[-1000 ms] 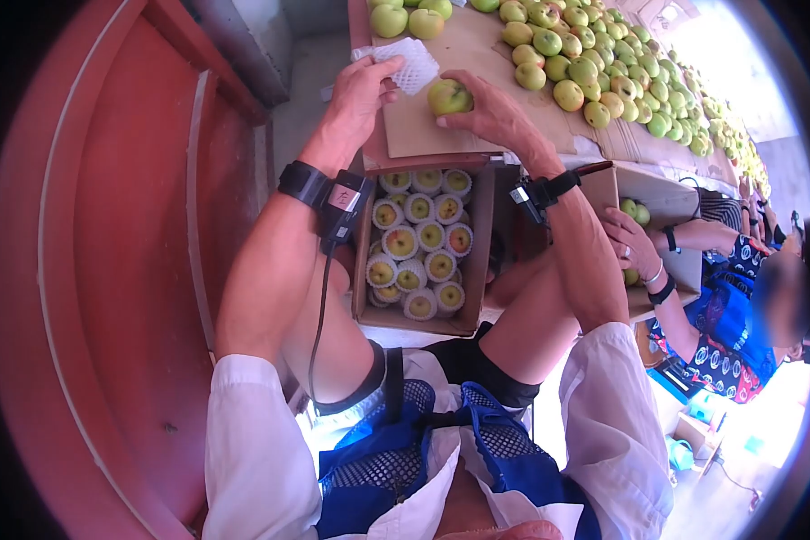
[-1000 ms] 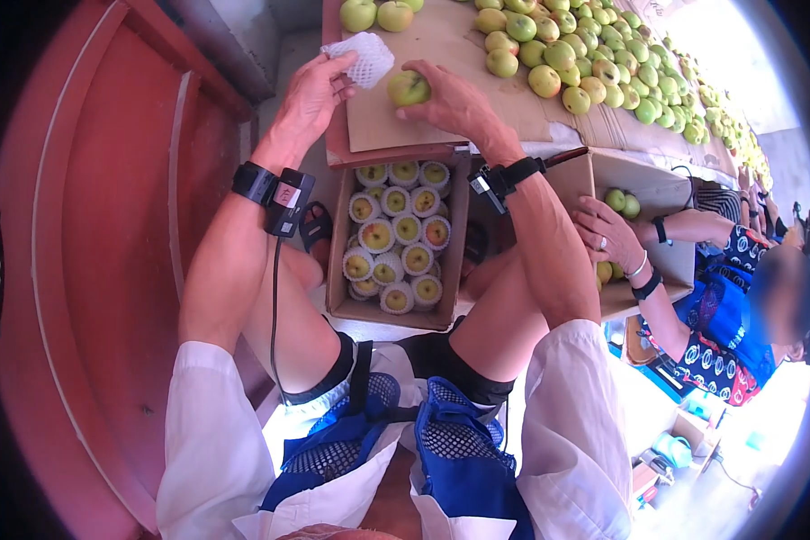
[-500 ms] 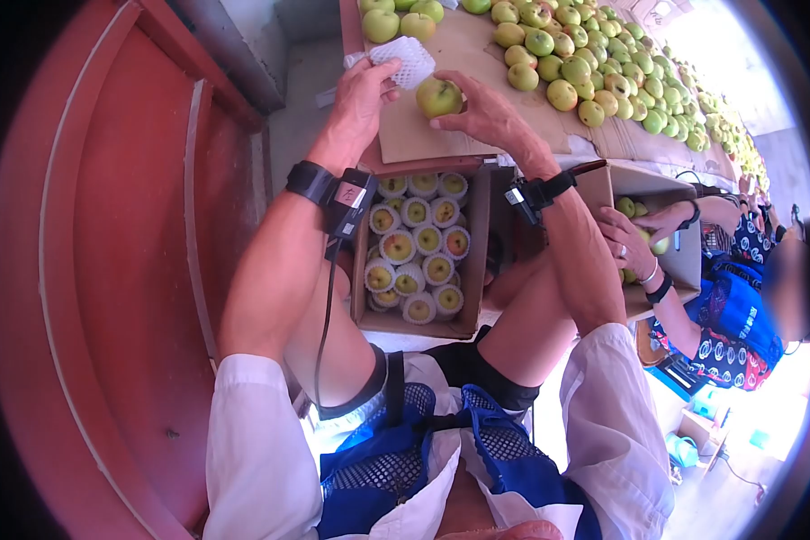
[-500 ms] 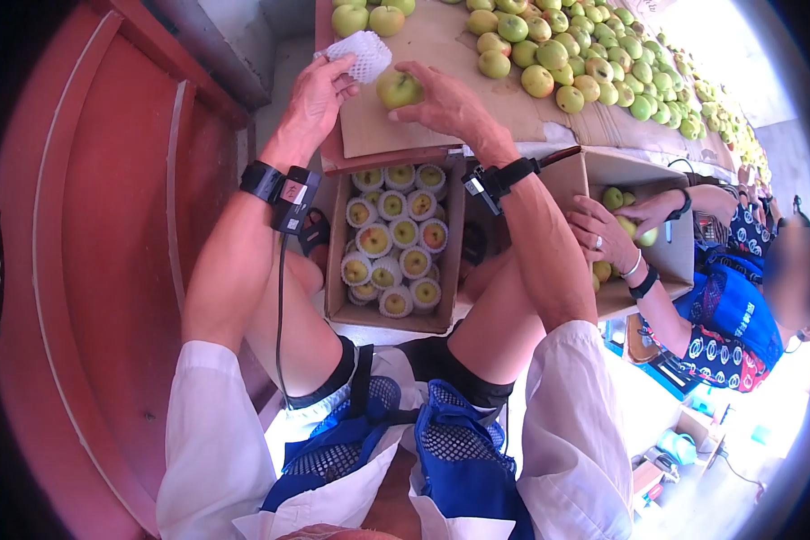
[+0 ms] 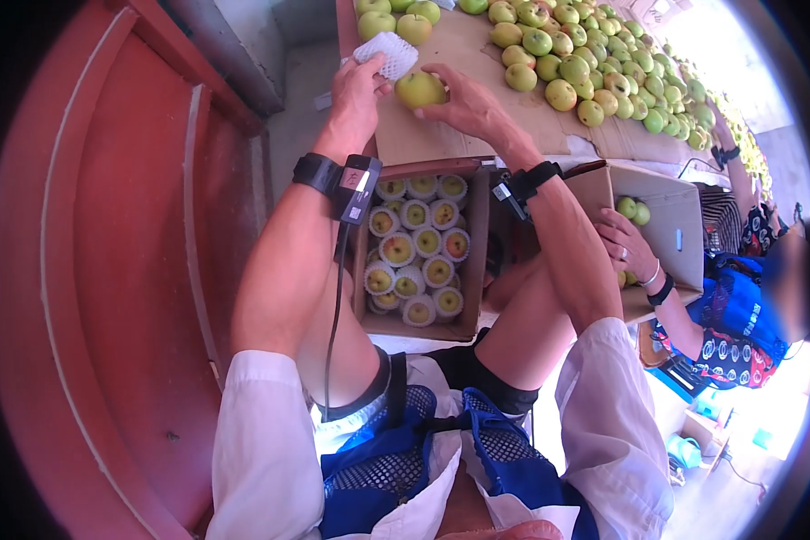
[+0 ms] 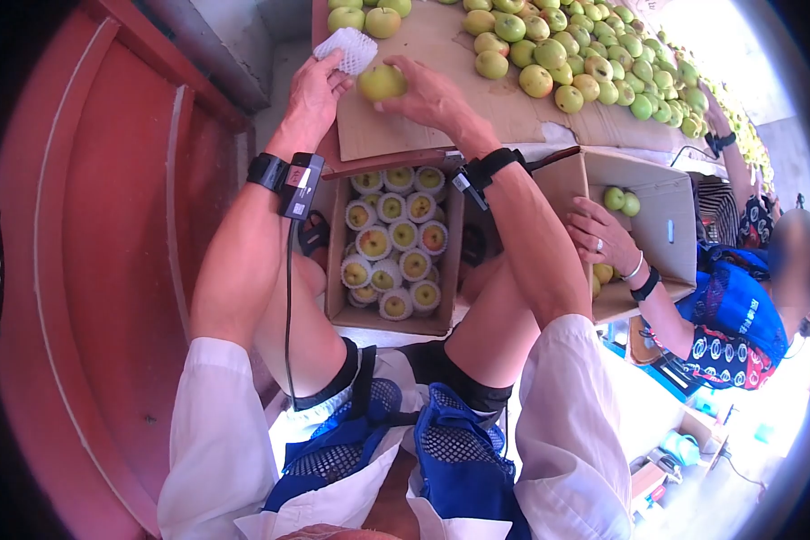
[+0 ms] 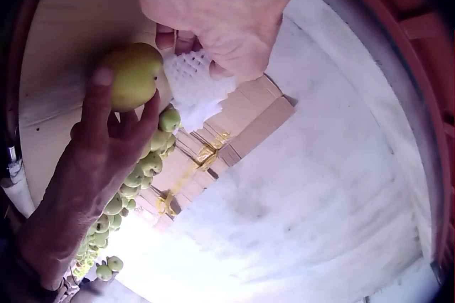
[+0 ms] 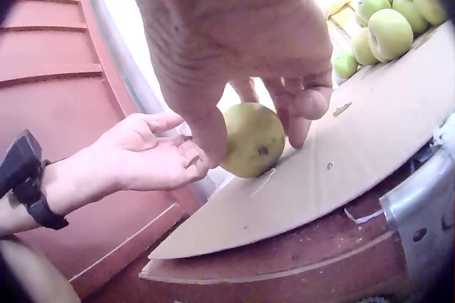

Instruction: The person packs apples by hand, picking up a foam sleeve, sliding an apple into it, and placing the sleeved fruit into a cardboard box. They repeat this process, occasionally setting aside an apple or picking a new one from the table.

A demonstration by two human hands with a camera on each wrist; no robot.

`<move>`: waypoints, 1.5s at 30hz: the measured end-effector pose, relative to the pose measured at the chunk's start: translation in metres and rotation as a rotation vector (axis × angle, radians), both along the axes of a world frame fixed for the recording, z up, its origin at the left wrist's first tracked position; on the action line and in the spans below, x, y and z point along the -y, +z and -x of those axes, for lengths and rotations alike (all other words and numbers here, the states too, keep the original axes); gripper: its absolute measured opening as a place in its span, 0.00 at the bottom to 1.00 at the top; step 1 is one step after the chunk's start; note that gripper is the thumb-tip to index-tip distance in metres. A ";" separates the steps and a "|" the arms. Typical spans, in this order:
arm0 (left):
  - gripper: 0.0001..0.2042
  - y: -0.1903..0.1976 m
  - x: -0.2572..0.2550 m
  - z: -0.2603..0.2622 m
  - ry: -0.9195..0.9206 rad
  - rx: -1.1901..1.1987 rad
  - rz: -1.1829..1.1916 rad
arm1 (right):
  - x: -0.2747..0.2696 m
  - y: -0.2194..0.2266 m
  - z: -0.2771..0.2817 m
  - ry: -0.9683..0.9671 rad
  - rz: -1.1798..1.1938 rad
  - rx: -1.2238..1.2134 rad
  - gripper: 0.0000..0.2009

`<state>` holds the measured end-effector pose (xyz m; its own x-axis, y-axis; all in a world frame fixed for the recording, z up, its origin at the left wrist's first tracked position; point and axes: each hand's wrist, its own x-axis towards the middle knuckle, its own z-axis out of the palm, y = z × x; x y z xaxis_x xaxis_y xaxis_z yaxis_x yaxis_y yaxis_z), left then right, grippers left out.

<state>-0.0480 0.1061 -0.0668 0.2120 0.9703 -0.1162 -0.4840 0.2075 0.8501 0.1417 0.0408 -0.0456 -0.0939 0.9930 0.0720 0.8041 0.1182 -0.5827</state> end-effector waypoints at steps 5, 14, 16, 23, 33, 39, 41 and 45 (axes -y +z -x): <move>0.15 -0.007 0.000 0.008 0.022 0.012 0.024 | -0.014 -0.008 0.005 -0.015 -0.009 -0.044 0.38; 0.13 0.001 0.005 0.024 0.005 0.061 -0.009 | -0.009 -0.006 0.008 0.011 -0.058 -0.019 0.37; 0.14 0.004 0.004 0.024 -0.008 0.068 -0.009 | -0.010 -0.010 0.004 0.005 -0.077 -0.048 0.36; 0.15 0.024 0.022 0.023 -0.048 -0.008 -0.102 | -0.001 0.030 0.018 -0.053 -0.401 -0.225 0.27; 0.20 0.040 0.041 0.013 -0.149 -0.298 -0.428 | -0.001 0.041 0.025 -0.106 -0.219 -0.534 0.24; 0.16 0.042 0.033 0.009 -0.109 -0.292 -0.422 | 0.004 0.059 0.018 -0.121 -0.172 -0.718 0.18; 0.16 0.046 0.028 0.008 -0.009 -0.280 -0.367 | 0.003 0.062 0.011 -0.127 -0.112 -0.804 0.15; 0.20 0.046 0.018 0.010 -0.086 -0.042 -0.139 | -0.003 0.066 -0.002 0.078 0.099 -1.164 0.15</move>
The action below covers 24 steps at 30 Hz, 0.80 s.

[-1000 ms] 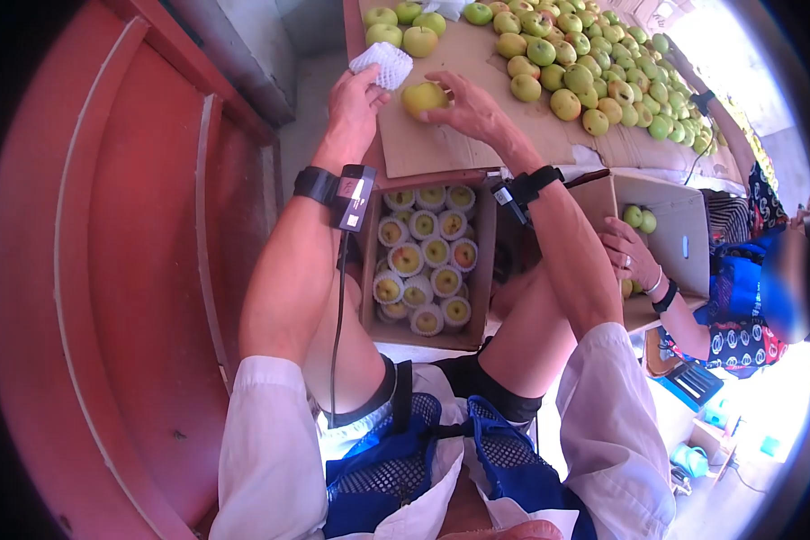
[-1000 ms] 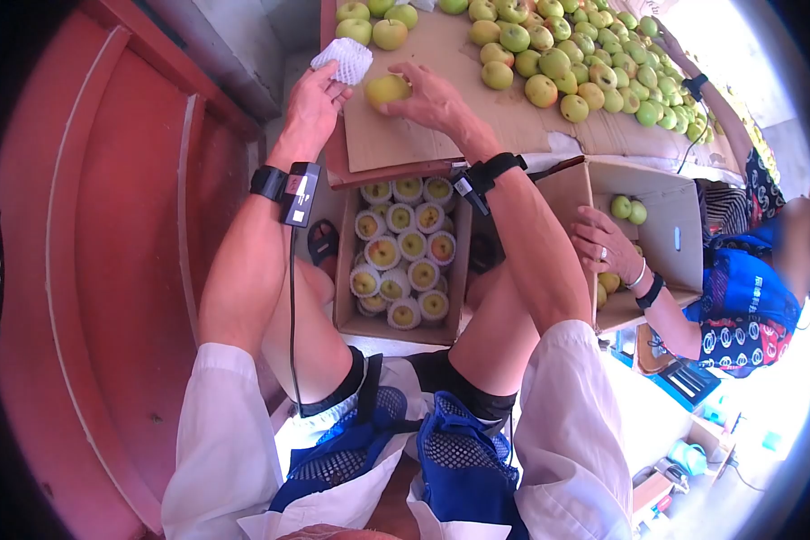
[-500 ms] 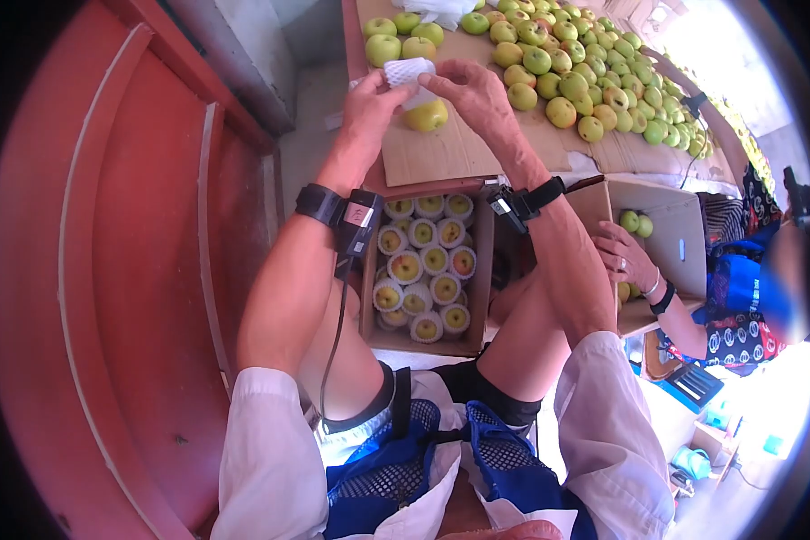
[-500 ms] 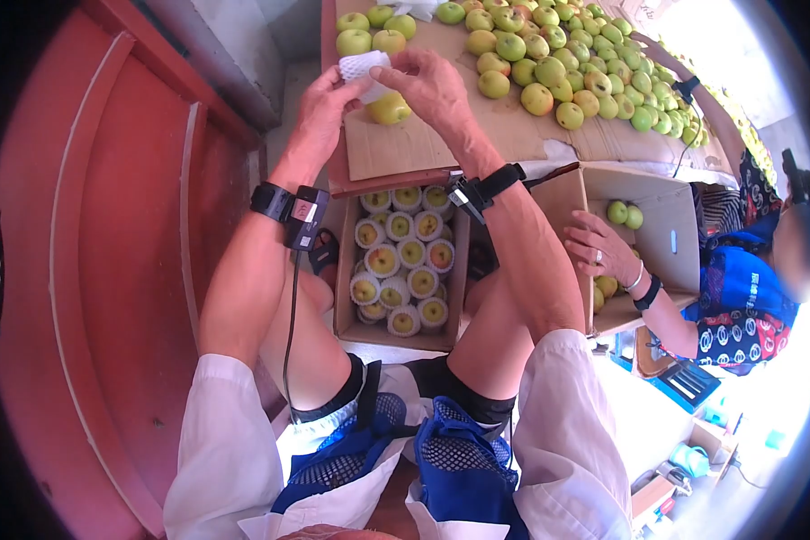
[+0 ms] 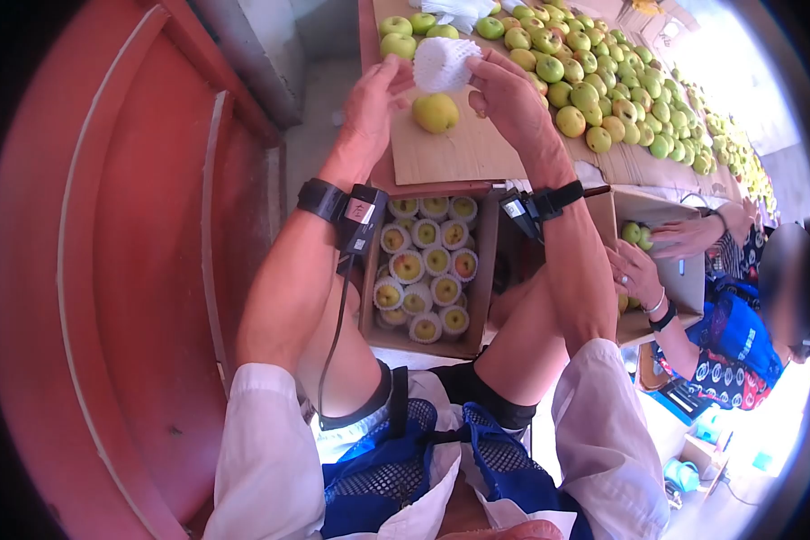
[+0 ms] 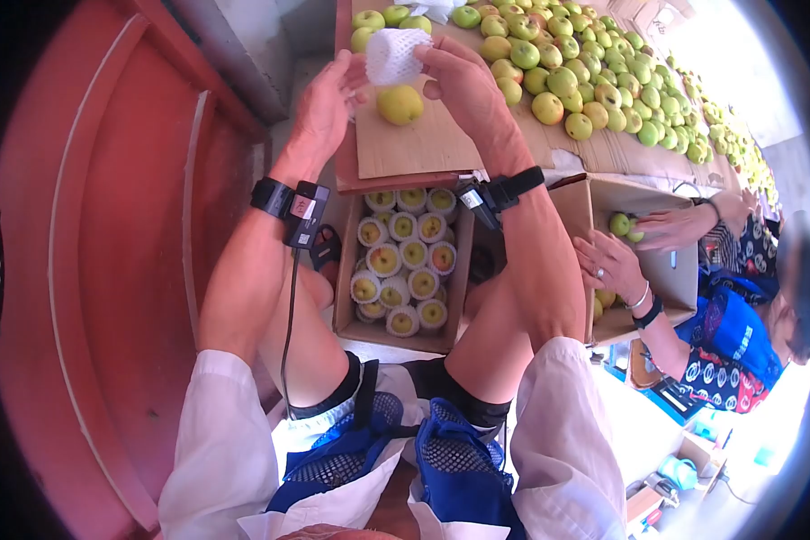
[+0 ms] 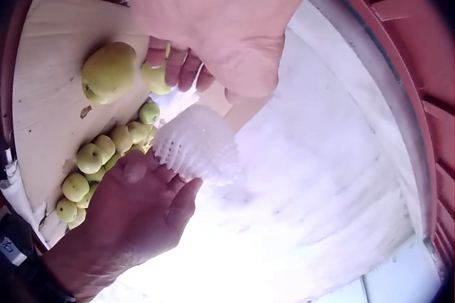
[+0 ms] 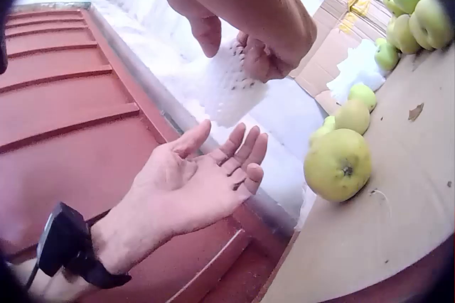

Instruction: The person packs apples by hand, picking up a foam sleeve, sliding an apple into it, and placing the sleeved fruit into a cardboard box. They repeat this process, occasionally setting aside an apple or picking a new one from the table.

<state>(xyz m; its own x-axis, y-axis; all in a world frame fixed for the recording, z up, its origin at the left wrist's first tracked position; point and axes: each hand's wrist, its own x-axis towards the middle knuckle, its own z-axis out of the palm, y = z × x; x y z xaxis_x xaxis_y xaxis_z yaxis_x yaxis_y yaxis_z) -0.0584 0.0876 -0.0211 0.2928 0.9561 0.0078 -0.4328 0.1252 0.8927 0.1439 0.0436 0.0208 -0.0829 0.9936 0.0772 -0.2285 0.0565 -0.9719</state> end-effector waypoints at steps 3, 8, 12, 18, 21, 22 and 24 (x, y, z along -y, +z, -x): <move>0.23 0.005 0.007 -0.006 -0.194 0.132 0.097 | -0.002 0.001 0.000 0.144 0.055 -0.181 0.14; 0.24 0.013 0.013 -0.002 -0.304 0.293 0.178 | 0.002 0.003 0.000 0.193 0.079 -0.147 0.14; 0.22 0.012 0.009 0.004 -0.355 0.258 0.155 | 0.007 0.009 0.001 0.147 0.080 -0.099 0.14; 0.19 0.011 0.008 0.011 -0.397 0.300 0.204 | -0.005 -0.001 -0.004 0.158 0.089 -0.081 0.13; 0.19 0.016 0.011 0.014 -0.438 0.324 0.207 | -0.007 -0.003 0.001 0.163 0.079 -0.103 0.13; 0.20 0.019 0.012 0.015 -0.442 0.326 0.198 | -0.007 -0.002 0.002 0.152 0.071 -0.091 0.13; 0.21 0.020 0.011 0.016 -0.462 0.354 0.192 | -0.008 -0.001 0.008 0.127 0.069 -0.082 0.13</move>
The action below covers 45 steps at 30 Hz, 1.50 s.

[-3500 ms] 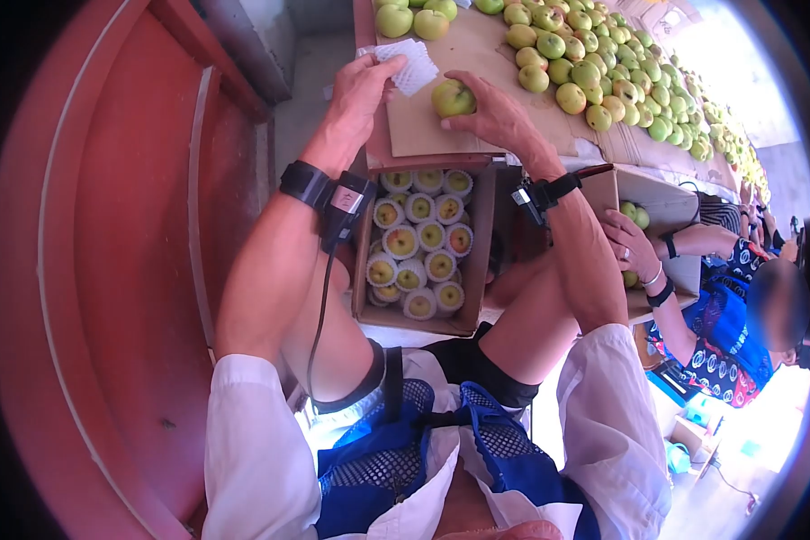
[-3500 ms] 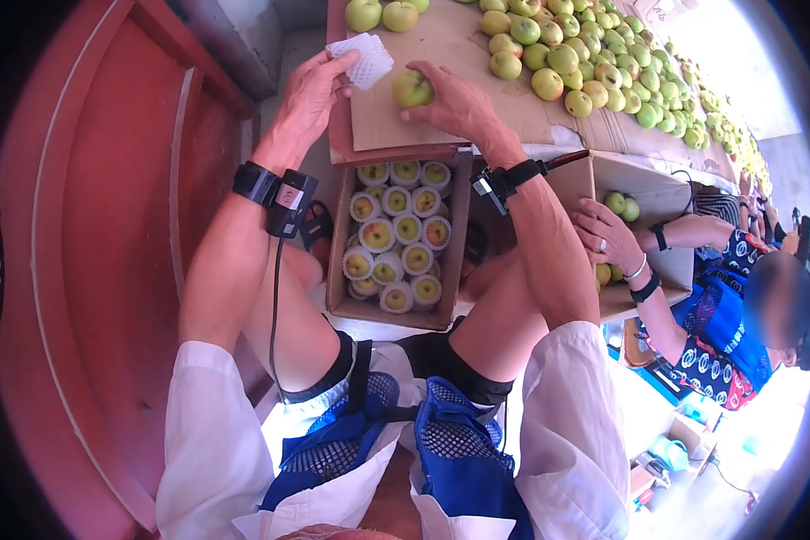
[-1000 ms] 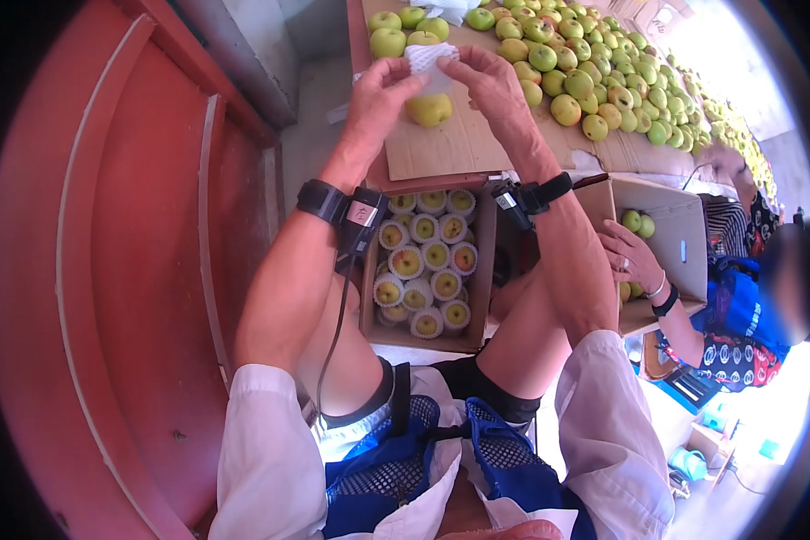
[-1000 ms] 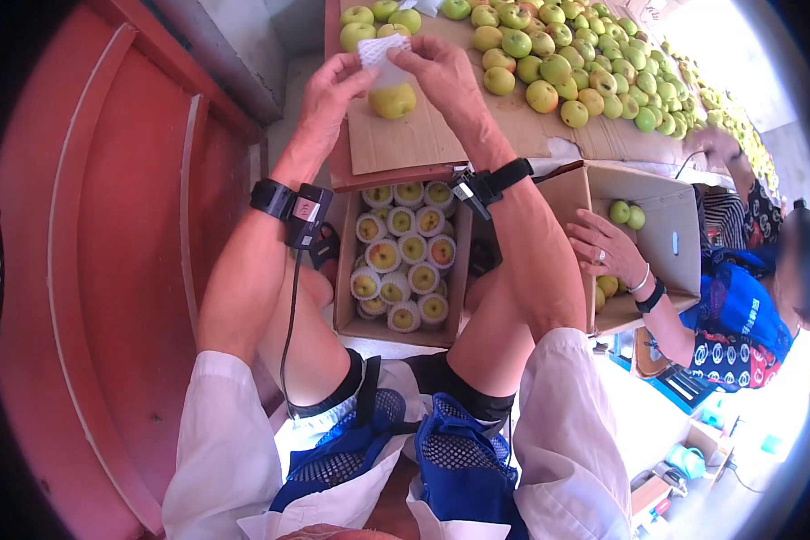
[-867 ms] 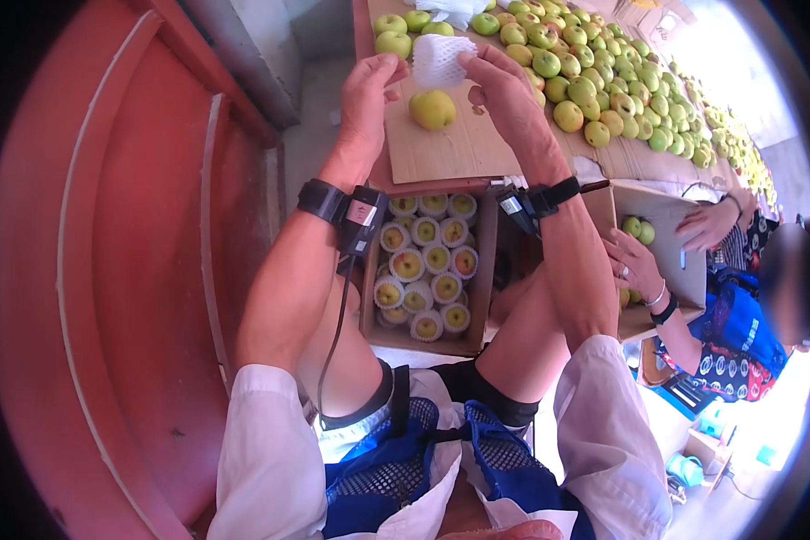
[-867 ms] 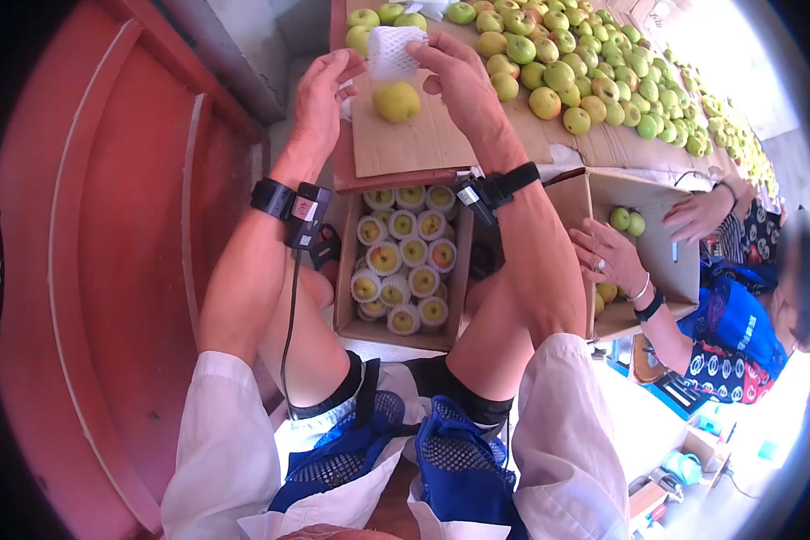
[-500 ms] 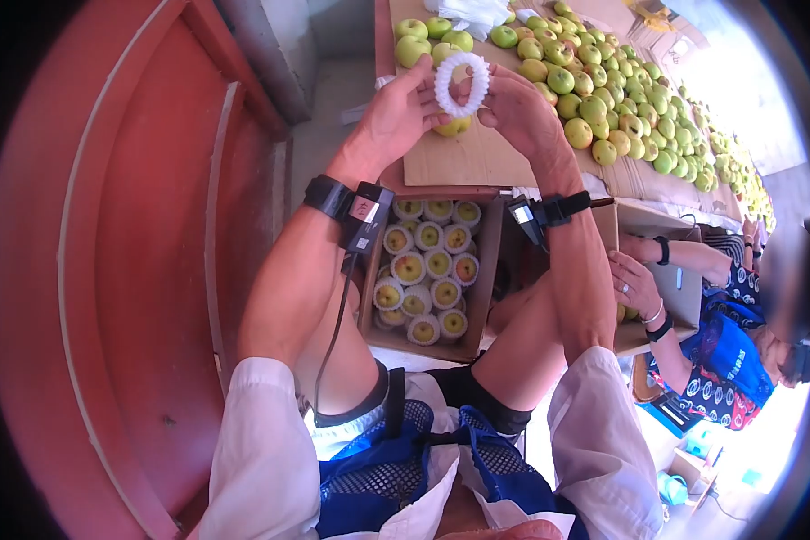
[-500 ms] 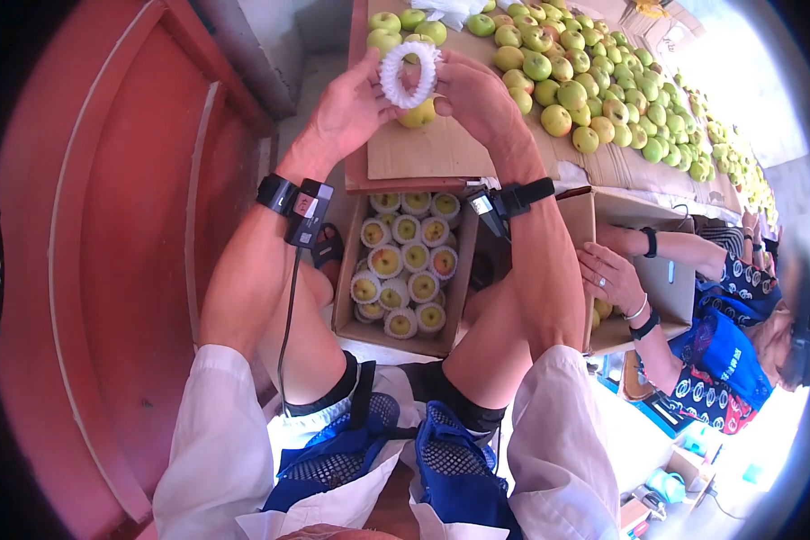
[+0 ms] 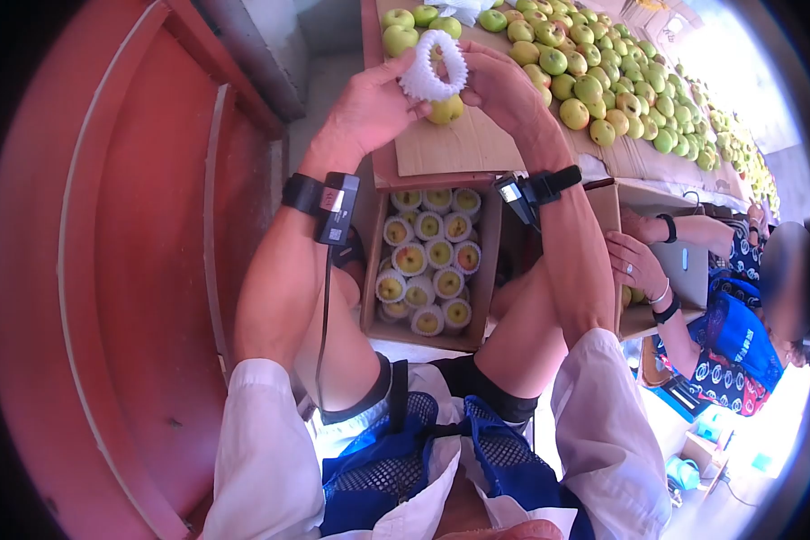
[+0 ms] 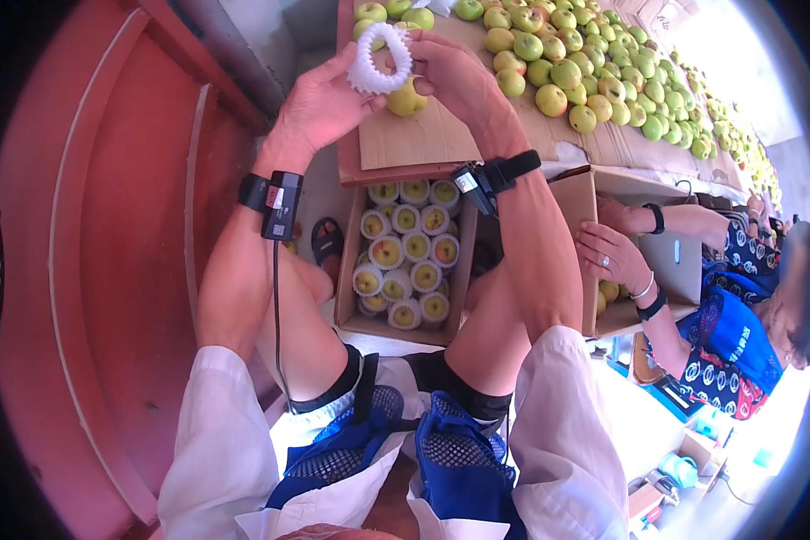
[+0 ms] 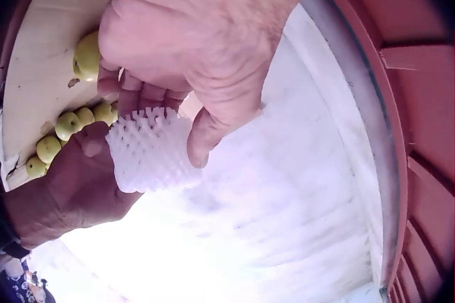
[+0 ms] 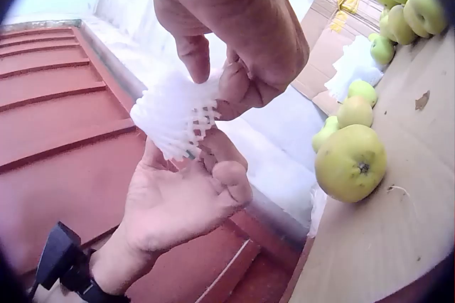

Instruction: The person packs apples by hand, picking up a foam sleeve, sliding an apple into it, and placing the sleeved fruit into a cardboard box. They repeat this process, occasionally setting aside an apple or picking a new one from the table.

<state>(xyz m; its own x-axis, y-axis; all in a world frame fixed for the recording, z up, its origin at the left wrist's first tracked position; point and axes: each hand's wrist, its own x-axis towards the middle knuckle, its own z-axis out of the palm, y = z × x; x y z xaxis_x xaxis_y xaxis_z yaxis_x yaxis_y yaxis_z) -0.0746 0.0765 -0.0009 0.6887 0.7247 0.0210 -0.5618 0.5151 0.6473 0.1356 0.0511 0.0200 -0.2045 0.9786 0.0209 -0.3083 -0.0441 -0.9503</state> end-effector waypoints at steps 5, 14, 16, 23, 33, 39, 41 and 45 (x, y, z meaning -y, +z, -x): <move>0.23 0.004 0.001 0.001 -0.067 0.067 -0.028 | -0.003 0.000 0.001 0.055 -0.031 -0.049 0.12; 0.20 0.001 -0.001 0.011 -0.023 0.073 0.053 | -0.004 -0.002 0.003 0.074 -0.038 -0.043 0.13; 0.20 -0.005 -0.004 0.011 -0.034 0.093 0.072 | -0.004 -0.001 0.004 0.086 -0.029 -0.068 0.14; 0.17 -0.002 0.000 0.010 -0.061 0.117 0.043 | -0.019 -0.019 -0.003 0.116 -0.040 -0.001 0.13; 0.18 -0.005 -0.005 0.019 0.169 0.054 0.088 | -0.038 -0.063 0.000 -0.386 -0.233 1.369 0.36; 0.16 -0.015 -0.010 0.027 0.166 0.055 0.118 | -0.030 -0.072 -0.006 -0.058 -0.031 1.189 0.40; 0.16 -0.019 -0.013 0.025 0.185 0.045 0.147 | -0.021 -0.070 -0.007 -0.070 -0.060 1.098 0.38; 0.17 -0.025 -0.014 0.021 0.151 0.044 0.159 | -0.001 -0.063 -0.014 -0.092 -0.082 1.002 0.35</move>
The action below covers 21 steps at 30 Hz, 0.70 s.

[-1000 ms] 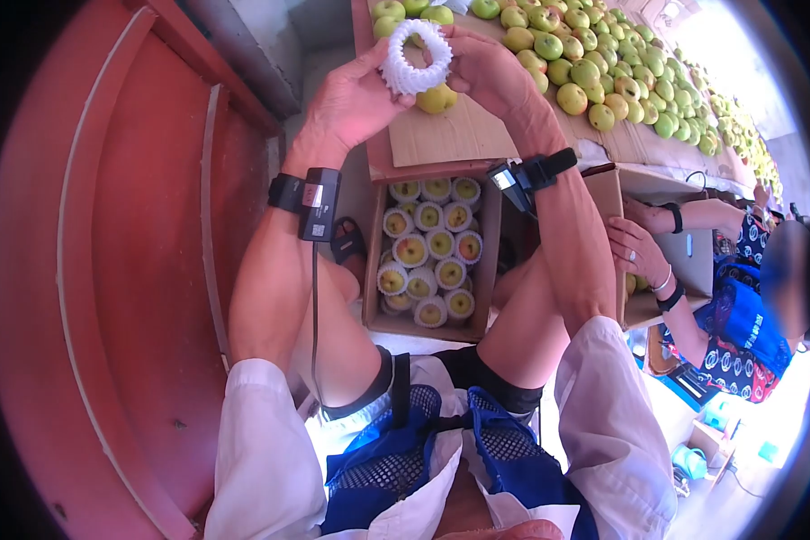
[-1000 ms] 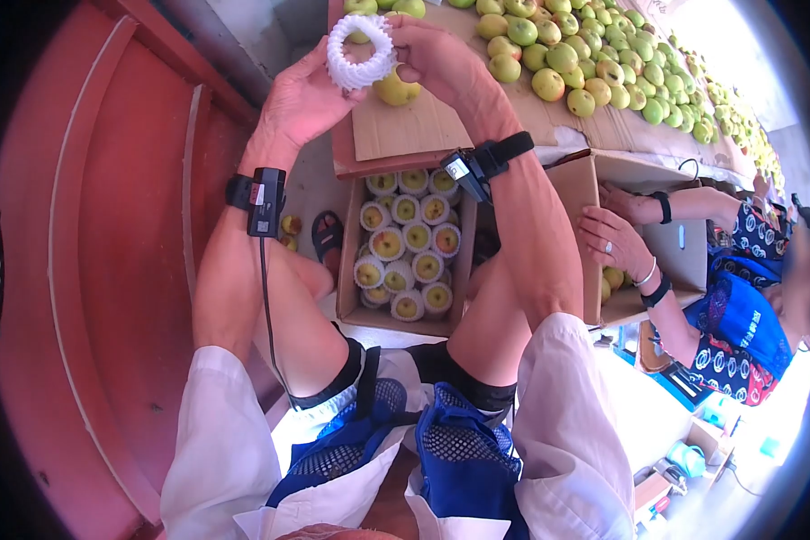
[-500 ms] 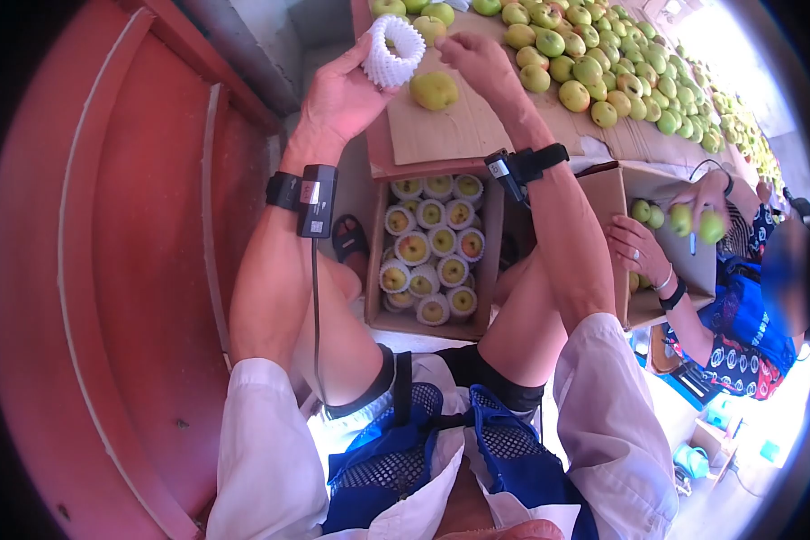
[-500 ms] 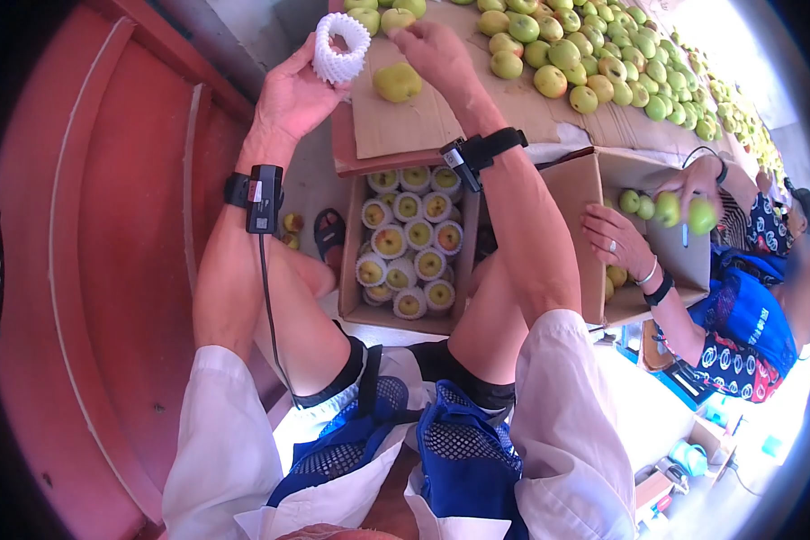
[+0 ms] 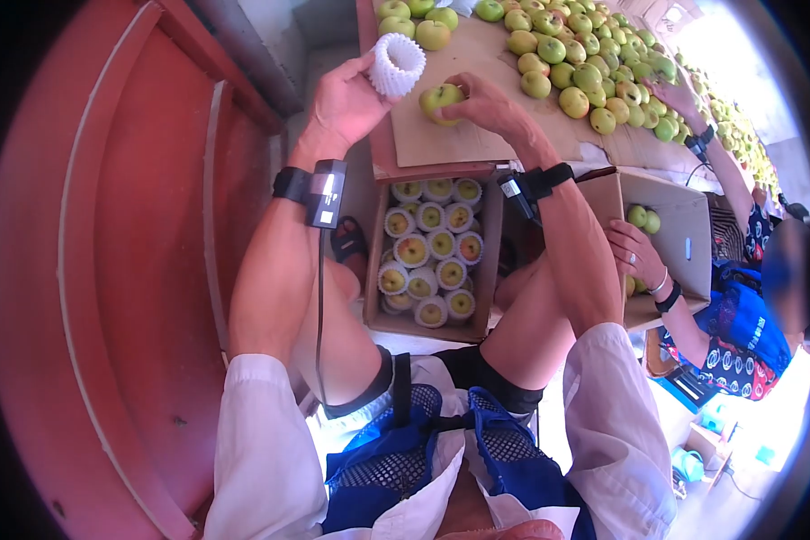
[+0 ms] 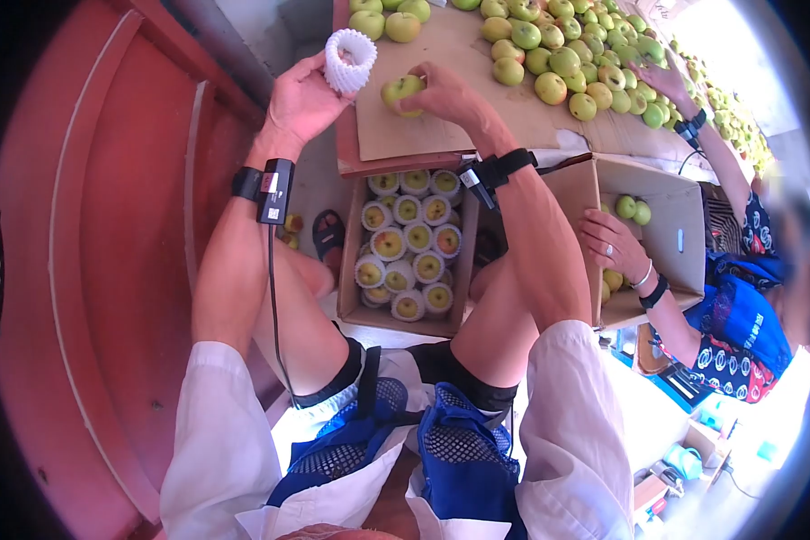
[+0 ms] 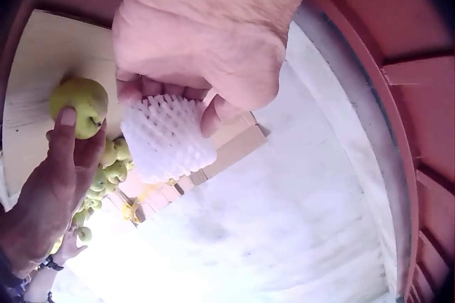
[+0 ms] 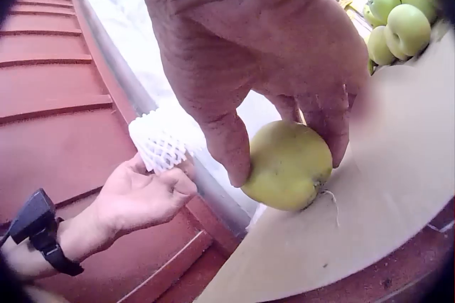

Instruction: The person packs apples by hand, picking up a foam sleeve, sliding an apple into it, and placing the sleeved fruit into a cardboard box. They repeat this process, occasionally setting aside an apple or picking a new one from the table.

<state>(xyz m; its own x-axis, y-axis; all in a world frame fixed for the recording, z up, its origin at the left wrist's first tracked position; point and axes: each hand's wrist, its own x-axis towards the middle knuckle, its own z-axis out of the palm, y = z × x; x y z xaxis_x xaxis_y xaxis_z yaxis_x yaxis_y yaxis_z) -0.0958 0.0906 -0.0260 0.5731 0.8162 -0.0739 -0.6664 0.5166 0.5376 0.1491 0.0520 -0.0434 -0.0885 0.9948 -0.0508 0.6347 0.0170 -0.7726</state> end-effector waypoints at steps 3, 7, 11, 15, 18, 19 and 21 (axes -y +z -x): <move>0.17 -0.005 0.005 -0.015 -0.008 -0.004 0.004 | 0.007 -0.010 -0.006 0.058 -0.031 -0.086 0.34; 0.19 -0.020 0.007 -0.039 -0.055 -0.007 -0.003 | 0.021 -0.013 -0.013 0.090 -0.050 -0.180 0.34; 0.22 -0.021 0.010 -0.052 -0.124 -0.094 0.014 | 0.019 -0.026 -0.020 0.141 -0.056 -0.318 0.34; 0.23 -0.016 0.013 -0.054 -0.159 -0.143 -0.028 | 0.041 0.008 -0.013 0.071 0.021 -0.367 0.28; 0.22 -0.016 0.012 -0.056 -0.181 -0.177 -0.062 | 0.048 0.027 -0.016 0.079 0.045 -0.411 0.23; 0.22 -0.016 0.012 -0.057 -0.192 -0.176 -0.076 | 0.050 0.030 -0.018 0.090 0.046 -0.417 0.22; 0.21 -0.016 0.013 -0.057 -0.183 -0.197 -0.104 | 0.048 0.023 -0.023 0.112 0.024 -0.445 0.20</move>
<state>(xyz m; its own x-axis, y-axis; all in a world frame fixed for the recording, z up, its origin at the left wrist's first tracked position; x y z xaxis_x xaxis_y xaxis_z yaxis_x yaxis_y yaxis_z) -0.0384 0.0778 -0.0419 0.6944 0.7095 -0.1198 -0.4447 0.5541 0.7038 0.1720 0.0043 -0.0201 -0.2139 0.9768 -0.0062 0.2365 0.0456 -0.9706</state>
